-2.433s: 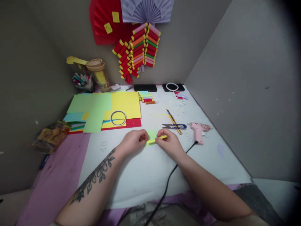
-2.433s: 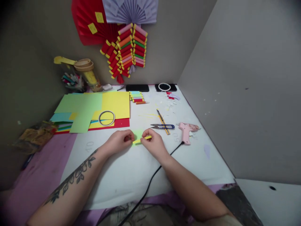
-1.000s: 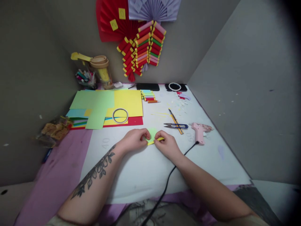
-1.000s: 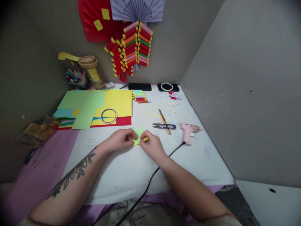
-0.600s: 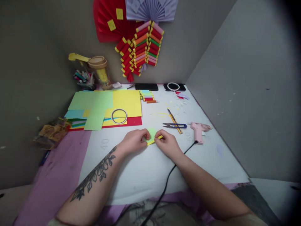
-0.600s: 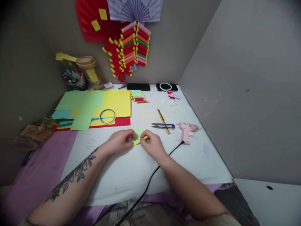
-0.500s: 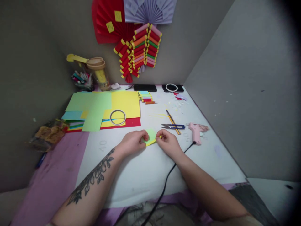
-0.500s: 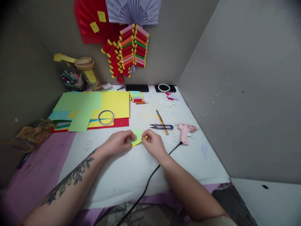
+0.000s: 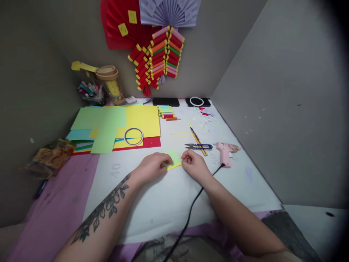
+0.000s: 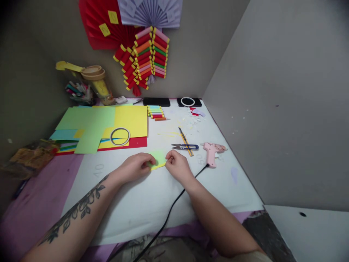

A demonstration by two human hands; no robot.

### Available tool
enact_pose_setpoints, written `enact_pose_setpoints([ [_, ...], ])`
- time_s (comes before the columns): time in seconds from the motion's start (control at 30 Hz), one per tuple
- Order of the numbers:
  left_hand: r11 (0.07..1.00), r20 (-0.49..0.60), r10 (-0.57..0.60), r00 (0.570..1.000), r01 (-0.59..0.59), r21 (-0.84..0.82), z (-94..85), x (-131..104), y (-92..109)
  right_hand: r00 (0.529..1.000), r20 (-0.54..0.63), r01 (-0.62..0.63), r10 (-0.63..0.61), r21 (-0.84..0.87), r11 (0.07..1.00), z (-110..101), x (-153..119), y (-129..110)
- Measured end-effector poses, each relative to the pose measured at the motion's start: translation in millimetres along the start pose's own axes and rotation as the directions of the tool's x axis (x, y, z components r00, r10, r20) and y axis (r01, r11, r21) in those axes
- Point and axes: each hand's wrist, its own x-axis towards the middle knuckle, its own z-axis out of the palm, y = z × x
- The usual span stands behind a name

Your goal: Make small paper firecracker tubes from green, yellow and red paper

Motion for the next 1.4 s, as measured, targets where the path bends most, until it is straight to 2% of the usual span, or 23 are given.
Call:
enact_pose_setpoints([
  [0.17,0.997,0.002,0.076,0.997,-0.076,-0.005,2.1,0.3,-3.8,1.0,0.002,0.011,-0.011,-0.019,1.0,0.2,0.3,0.6],
  [0.53,0.994,0.013,0.112,0.994,-0.112,0.014,4.7,0.3,-7.2,0.998,0.028,0.063,-0.06,-0.119,0.991,2.8,1.1,5.5],
  [0.93,0.978,0.079,0.164,0.983,-0.172,0.118,-4.3,-4.6,-1.6,0.988,0.08,0.155,-0.135,-0.38,0.912,5.9,-3.9,-10.1],
  [1.07,0.973,0.096,0.125,0.987,-0.141,0.182,-11.9,-8.7,4.6,0.994,0.089,0.094,-0.07,-0.311,0.946,4.3,-0.7,-5.9],
  [1.23,0.963,0.12,0.147,0.982,-0.169,0.208,-19.3,-13.3,3.3,0.995,0.06,0.09,-0.079,-0.19,0.978,2.6,1.9,2.9],
  [1.33,0.978,0.116,0.175,0.978,-0.186,0.091,-21.2,-15.2,-6.7,0.998,0.042,0.056,-0.053,-0.065,0.996,3.8,3.3,7.1],
  [1.4,0.987,0.032,0.158,0.987,-0.156,-0.045,-21.6,-14.8,-13.6,0.999,0.001,0.037,-0.037,0.119,0.992,3.6,5.2,7.4],
])
